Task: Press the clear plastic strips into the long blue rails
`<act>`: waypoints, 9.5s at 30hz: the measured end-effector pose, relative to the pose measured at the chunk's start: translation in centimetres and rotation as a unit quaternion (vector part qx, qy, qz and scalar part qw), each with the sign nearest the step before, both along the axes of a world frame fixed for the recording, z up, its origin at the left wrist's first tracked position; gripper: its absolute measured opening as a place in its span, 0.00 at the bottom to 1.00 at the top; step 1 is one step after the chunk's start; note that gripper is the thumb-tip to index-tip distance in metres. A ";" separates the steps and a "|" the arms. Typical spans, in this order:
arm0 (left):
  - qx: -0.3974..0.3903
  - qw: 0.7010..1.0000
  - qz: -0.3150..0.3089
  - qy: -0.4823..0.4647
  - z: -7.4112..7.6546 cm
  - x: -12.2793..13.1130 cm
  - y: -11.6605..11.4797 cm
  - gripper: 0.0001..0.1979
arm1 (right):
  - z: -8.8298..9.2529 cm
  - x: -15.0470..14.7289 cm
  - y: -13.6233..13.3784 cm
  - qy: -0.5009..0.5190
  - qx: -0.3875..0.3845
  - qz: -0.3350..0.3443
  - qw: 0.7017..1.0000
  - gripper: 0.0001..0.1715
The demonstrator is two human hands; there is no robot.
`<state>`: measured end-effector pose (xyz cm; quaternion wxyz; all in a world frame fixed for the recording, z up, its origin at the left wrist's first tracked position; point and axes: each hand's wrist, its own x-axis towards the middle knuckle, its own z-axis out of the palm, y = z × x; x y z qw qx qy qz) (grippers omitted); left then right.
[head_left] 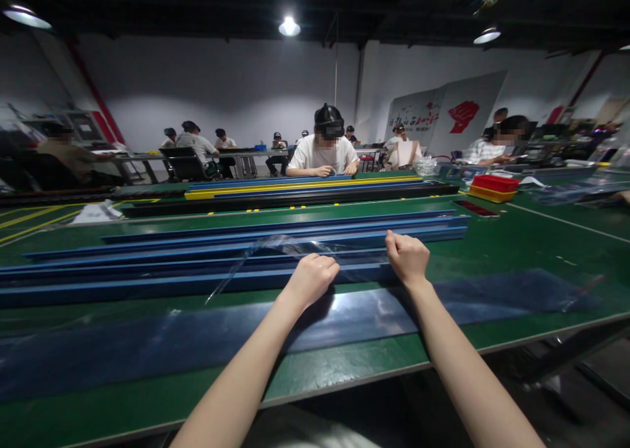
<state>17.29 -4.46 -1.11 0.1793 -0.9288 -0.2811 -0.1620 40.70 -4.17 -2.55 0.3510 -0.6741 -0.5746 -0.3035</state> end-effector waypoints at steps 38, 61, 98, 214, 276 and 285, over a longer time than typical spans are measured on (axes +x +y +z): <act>-0.063 0.987 0.102 -0.103 -1.2 1.2 -0.2 0.16 | 0.9 -1.9 -0.5 -0.013 -0.253 0.114 0.961 0.24; -0.066 0.960 0.254 -0.097 -2.4 1.5 -0.1 0.24 | 1.0 -2.3 -0.5 -0.048 -0.233 0.094 0.967 0.19; -0.066 0.969 0.210 -0.109 -2.6 1.4 0.7 0.22 | 0.6 -1.5 -0.1 -0.045 -0.304 0.073 0.949 0.24; -0.074 0.986 0.124 -0.082 -1.7 1.5 -0.5 0.23 | 0.8 -2.5 -0.6 -0.053 -0.221 0.178 0.957 0.20; -0.038 0.970 0.219 -0.101 -0.8 0.9 -0.3 0.24 | 0.6 -1.4 -0.5 -0.041 -0.179 0.046 0.982 0.22; -0.022 0.984 0.142 -0.108 -1.5 1.5 -0.4 0.20 | 0.5 -2.3 -0.5 -0.064 -0.178 0.158 0.969 0.20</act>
